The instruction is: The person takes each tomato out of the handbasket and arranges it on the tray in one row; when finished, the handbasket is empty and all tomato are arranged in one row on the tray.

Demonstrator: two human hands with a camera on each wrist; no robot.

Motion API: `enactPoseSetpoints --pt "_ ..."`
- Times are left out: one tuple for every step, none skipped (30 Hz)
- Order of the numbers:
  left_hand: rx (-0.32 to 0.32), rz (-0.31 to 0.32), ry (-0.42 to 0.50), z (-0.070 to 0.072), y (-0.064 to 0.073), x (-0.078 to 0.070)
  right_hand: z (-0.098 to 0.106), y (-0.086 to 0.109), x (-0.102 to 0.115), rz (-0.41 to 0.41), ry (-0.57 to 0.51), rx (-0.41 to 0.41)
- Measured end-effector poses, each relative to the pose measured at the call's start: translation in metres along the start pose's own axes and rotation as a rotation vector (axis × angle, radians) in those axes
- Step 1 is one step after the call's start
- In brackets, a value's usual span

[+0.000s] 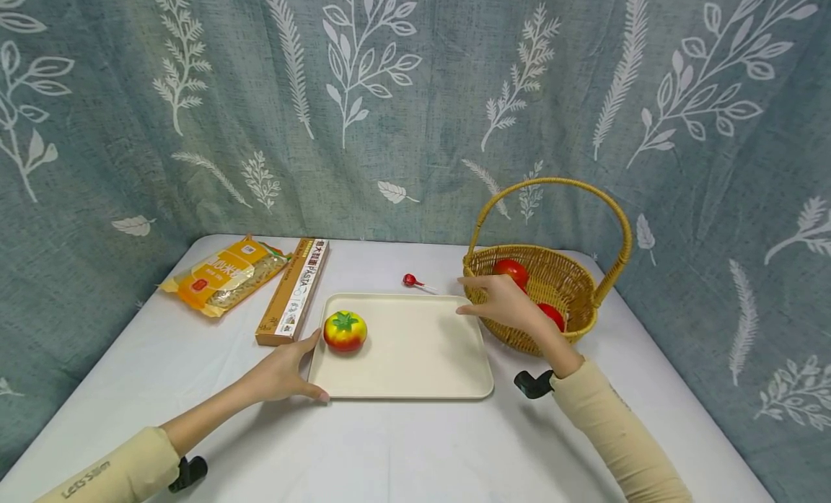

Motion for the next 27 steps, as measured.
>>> enactPoseSetpoints --pt "-0.001 -0.001 -0.001 0.0 0.0 0.0 0.001 0.0 -0.001 0.002 0.0 0.003" --pt "-0.001 -0.003 -0.002 0.0 0.0 -0.001 0.003 0.0 -0.002 0.0 0.0 0.003" --pt "-0.001 -0.006 -0.003 0.001 0.0 -0.001 0.004 0.0 -0.003 0.002 -0.004 0.005" --pt "-0.002 -0.009 -0.003 0.001 0.0 -0.001 0.006 0.0 -0.004 0.0 -0.008 0.007" --pt "-0.002 -0.011 -0.003 0.001 0.0 -0.001 0.007 0.0 -0.005 -0.001 -0.012 0.01" --pt "-0.002 -0.014 -0.003 0.001 0.0 -0.001 0.009 0.0 -0.006 -0.004 -0.012 0.015" --pt "-0.003 -0.017 -0.003 0.001 0.0 -0.001 0.01 0.0 -0.007 -0.003 -0.012 0.017" --pt "-0.003 -0.018 -0.002 0.001 0.0 -0.002 0.011 0.0 -0.008 -0.002 -0.01 0.017" --pt "-0.003 -0.019 0.0 0.001 0.0 -0.001 0.013 0.0 -0.009 0.001 -0.006 0.017" --pt "-0.002 -0.019 0.001 0.001 0.0 -0.001 0.014 -0.001 -0.011 -0.002 -0.003 0.02" --pt "-0.002 -0.018 0.002 0.001 0.001 -0.001 0.015 -0.001 -0.012 -0.006 0.001 0.025" --pt "-0.002 -0.017 0.003 0.001 0.001 -0.001 0.015 -0.001 -0.014 -0.014 0.006 0.033" --pt "-0.002 -0.016 0.003 0.001 0.001 -0.001 0.016 -0.002 -0.017 -0.018 0.013 0.038" --pt "-0.001 -0.015 0.004 0.0 0.001 -0.001 0.017 -0.002 -0.019 -0.026 0.019 0.047" --pt "-0.001 -0.014 0.004 0.0 0.001 -0.001 0.017 -0.002 -0.021 -0.034 0.026 0.057" --pt "-0.001 -0.014 0.004 0.0 0.001 -0.001 0.018 -0.003 -0.024 -0.041 0.032 0.067" --pt "0.0 -0.013 0.004 0.001 0.001 -0.001 0.019 -0.003 -0.026 -0.044 0.04 0.073" --pt "0.0 -0.015 0.004 0.001 0.001 -0.001 0.02 -0.003 -0.028 -0.05 0.042 0.078" --pt "0.0 -0.016 0.004 0.001 0.001 -0.001 0.022 -0.003 -0.03 -0.054 0.041 0.081" --pt "0.0 -0.016 0.004 0.001 0.001 -0.001 0.024 -0.003 -0.032 -0.058 0.037 0.081" --pt "0.0 -0.018 0.005 0.001 0.001 -0.001 0.026 -0.003 -0.034 -0.059 0.032 0.08" --pt "0.001 -0.019 0.005 0.001 0.001 -0.001 0.028 -0.003 -0.035 -0.063 0.028 0.081" --pt "0.001 -0.02 0.006 0.001 0.0 -0.001 0.031 -0.003 -0.038 -0.072 0.025 0.082" --pt "0.001 -0.021 0.006 0.001 0.0 -0.002 0.032 -0.003 -0.041 -0.08 0.022 0.081" --pt "0.001 -0.02 0.006 0.001 0.0 -0.002 0.034 -0.004 -0.043 -0.086 0.021 0.08" --pt "0.002 -0.02 0.006 0.001 0.0 -0.002 0.036 -0.004 -0.045 -0.089 0.024 0.079" --pt "0.003 -0.019 0.005 0.001 0.0 -0.002 0.037 -0.005 -0.048 -0.093 0.026 0.08"
Point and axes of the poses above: each hand's wrist, its own y-axis away from the middle knuckle, its own z-axis out of the back of the hand, x = y × z, the point moved 10 cm from there along -y, towards the middle knuckle
